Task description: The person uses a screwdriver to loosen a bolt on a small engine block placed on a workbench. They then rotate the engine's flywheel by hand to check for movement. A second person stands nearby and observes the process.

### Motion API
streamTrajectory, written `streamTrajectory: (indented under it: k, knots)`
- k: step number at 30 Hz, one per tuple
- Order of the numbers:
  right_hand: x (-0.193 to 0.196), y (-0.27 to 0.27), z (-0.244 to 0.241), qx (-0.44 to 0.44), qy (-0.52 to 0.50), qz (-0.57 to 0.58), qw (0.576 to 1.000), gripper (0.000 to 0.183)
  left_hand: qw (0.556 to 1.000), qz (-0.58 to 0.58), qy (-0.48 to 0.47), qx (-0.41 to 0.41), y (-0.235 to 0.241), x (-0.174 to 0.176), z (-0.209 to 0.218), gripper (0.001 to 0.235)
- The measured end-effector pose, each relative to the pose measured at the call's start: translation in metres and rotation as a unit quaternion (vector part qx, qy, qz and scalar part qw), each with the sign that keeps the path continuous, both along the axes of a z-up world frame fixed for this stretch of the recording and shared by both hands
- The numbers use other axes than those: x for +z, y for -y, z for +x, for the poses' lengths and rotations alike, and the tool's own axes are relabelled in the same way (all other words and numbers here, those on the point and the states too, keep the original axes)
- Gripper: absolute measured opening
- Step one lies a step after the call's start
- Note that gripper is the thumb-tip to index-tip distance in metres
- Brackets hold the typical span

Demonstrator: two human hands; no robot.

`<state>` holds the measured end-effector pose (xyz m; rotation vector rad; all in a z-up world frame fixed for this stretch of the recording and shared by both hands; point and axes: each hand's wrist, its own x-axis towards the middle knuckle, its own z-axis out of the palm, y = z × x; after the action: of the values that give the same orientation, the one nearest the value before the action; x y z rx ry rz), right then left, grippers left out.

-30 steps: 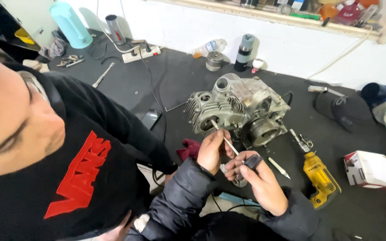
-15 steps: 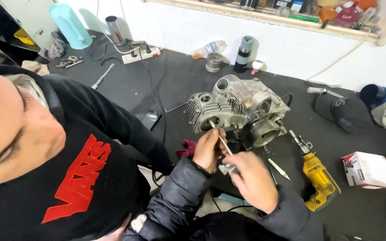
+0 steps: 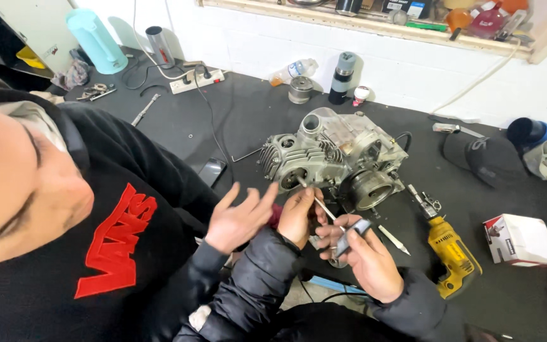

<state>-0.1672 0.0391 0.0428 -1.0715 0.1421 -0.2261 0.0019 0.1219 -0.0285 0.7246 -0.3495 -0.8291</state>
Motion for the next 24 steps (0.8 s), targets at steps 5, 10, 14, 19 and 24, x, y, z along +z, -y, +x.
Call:
streamTrajectory:
  k: [5, 10, 14, 19, 24]
  knots:
    - [0.006, -0.009, 0.005, 0.042, 0.031, 0.13, 0.99, 0.036, 1.0, 0.014, -0.004, 0.016, 0.001, -0.004, 0.001, 0.033]
    - [0.004, 0.001, 0.006, 0.046, -0.01, -0.046, 0.998, 0.032, 1.0, 0.004, 0.0, 0.018, -0.001, 0.001, 0.0, 0.033]
    - [0.045, 0.0, 0.001, -0.047, -0.001, -0.59, 0.806, 0.032, 1.0, 0.01, 0.003, 0.01, -0.001, 0.005, -0.004, 0.033]
    - [0.041, 0.025, -0.027, -0.015, 0.013, -0.551, 0.834, 0.021, 0.995, 0.059, 0.075, -0.01, -0.017, -0.037, -0.019, 0.041]
    - [0.034, 0.052, -0.056, 0.024, -0.128, -0.347, 0.929, 0.022, 0.859, 0.255, 0.425, 0.132, -0.071, 0.026, -0.052, 0.03]
